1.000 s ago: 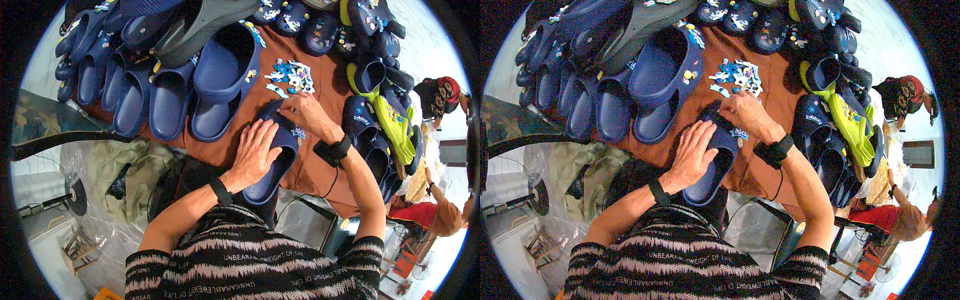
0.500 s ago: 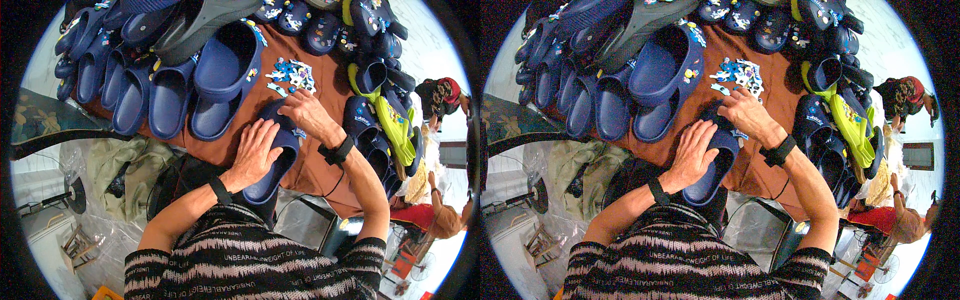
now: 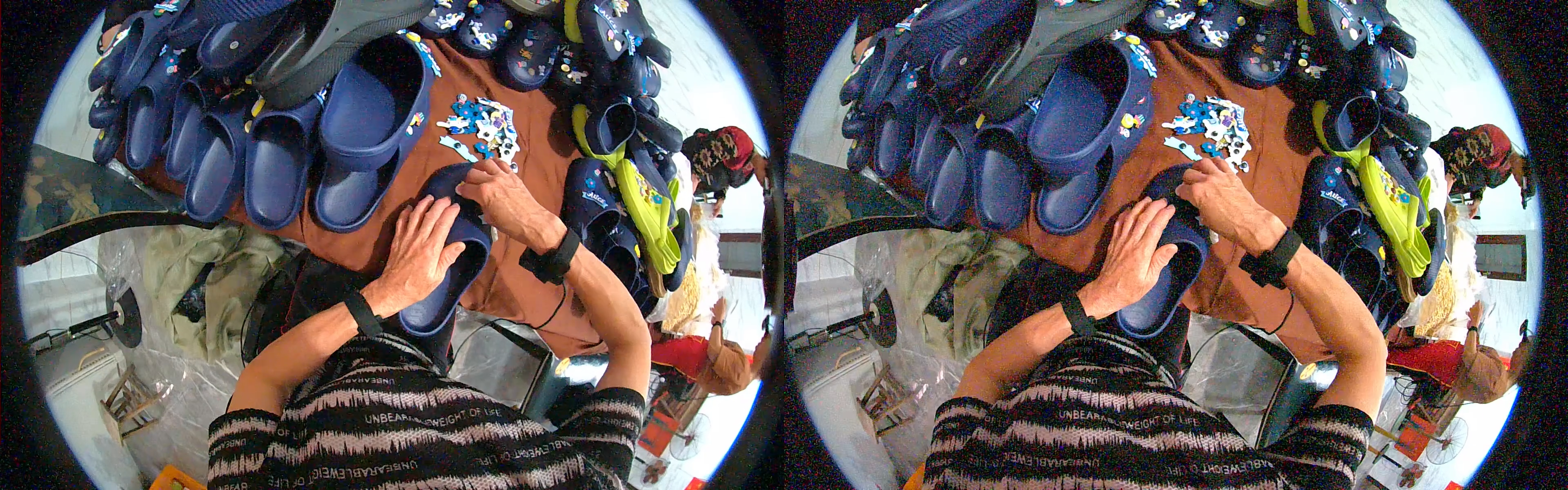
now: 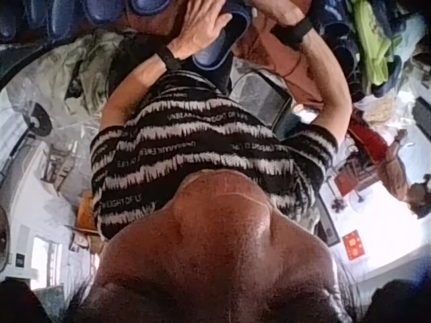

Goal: Attaching small decorative charms to the holes of rubber clogs.

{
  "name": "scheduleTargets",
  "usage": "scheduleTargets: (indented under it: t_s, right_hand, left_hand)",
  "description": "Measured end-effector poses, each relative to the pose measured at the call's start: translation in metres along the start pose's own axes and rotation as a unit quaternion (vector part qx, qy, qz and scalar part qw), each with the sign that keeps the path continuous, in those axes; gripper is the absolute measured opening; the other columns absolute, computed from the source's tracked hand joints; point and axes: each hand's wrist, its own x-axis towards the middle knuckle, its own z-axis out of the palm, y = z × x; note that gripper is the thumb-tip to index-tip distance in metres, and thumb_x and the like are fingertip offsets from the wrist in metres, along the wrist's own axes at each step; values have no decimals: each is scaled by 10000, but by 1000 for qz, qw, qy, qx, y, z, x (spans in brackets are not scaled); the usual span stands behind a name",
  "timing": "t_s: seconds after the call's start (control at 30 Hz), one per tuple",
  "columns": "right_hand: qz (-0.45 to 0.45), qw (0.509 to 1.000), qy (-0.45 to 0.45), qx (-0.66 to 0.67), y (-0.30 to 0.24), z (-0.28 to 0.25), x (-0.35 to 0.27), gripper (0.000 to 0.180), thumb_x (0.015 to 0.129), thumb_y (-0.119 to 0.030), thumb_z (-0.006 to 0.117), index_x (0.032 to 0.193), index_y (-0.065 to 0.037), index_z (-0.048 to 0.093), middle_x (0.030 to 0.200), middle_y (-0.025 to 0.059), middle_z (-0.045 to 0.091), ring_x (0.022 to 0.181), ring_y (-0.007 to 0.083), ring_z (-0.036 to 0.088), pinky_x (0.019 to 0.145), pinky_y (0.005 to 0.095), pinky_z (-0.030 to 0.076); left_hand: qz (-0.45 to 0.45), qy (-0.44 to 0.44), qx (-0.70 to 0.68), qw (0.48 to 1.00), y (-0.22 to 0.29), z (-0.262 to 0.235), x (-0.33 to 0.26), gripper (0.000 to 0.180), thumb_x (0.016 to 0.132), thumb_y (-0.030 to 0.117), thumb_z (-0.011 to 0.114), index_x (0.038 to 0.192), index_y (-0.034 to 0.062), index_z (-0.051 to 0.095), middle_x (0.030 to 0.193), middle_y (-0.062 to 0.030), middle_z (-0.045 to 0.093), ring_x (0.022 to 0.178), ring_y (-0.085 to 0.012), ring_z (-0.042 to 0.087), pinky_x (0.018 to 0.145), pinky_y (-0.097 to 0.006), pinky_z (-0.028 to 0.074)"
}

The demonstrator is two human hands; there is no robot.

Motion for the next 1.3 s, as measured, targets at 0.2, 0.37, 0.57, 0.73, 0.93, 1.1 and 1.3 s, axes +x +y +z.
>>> scheduleTargets:
  t_s: [0.2,0.37,0.57,0.73,0.93,1.1,1.3]
  right_hand:
    - [17,1000,15,-22,-12,11,-1,245,766,-68,629,998,-62,707,999,72,631,1101,258,558,1000,407,425]
    - [49,996,-41,55,0,1,12,299,744,0,649,1019,-72,745,1009,88,638,1087,276,547,967,387,428]
    - [73,979,-35,185,20,-9,11,195,852,-36,658,1027,-51,744,1020,145,706,1041,329,621,905,409,496]
    - [200,937,124,257,40,-1,-9,197,876,-69,588,1017,-10,713,952,217,695,923,385,669,812,450,518]
    - [250,934,105,234,68,13,-13,215,880,-105,586,1027,-17,716,994,215,705,956,391,674,830,462,523]
    - [249,951,79,165,84,20,31,211,879,-105,619,1052,-21,704,1004,219,698,953,398,666,824,471,517]
    - [228,962,85,120,104,43,55,238,843,-93,599,1058,-61,695,943,230,704,895,411,684,800,517,532]
  left_hand:
    - [3,-3,-13,1000,-1,1,2,542,1006,318,494,1428,-14,417,1471,-215,411,1388,-415,339,1144,-520,268]
    - [6,2,-12,1000,-3,1,1,541,1010,320,483,1428,-16,411,1472,-221,410,1381,-419,349,1143,-516,269]
    - [26,0,-2,1000,-2,0,1,564,1021,358,454,1432,-23,396,1474,-225,408,1376,-420,356,1144,-516,267]
    - [13,3,-15,1000,-3,0,-1,582,1020,383,447,1434,-23,398,1477,-224,406,1374,-421,360,1146,-511,266]
    - [19,5,-19,1000,-1,-1,1,573,1024,392,440,1431,-10,414,1473,-216,417,1377,-419,358,1152,-508,264]
    - [17,3,-15,1000,-4,0,0,577,1030,410,426,1432,-5,419,1475,-214,417,1380,-417,357,1154,-506,263]
    - [12,-4,-21,1000,-1,0,1,586,1031,419,428,1433,-8,417,1481,-219,410,1390,-418,350,1157,-509,261]
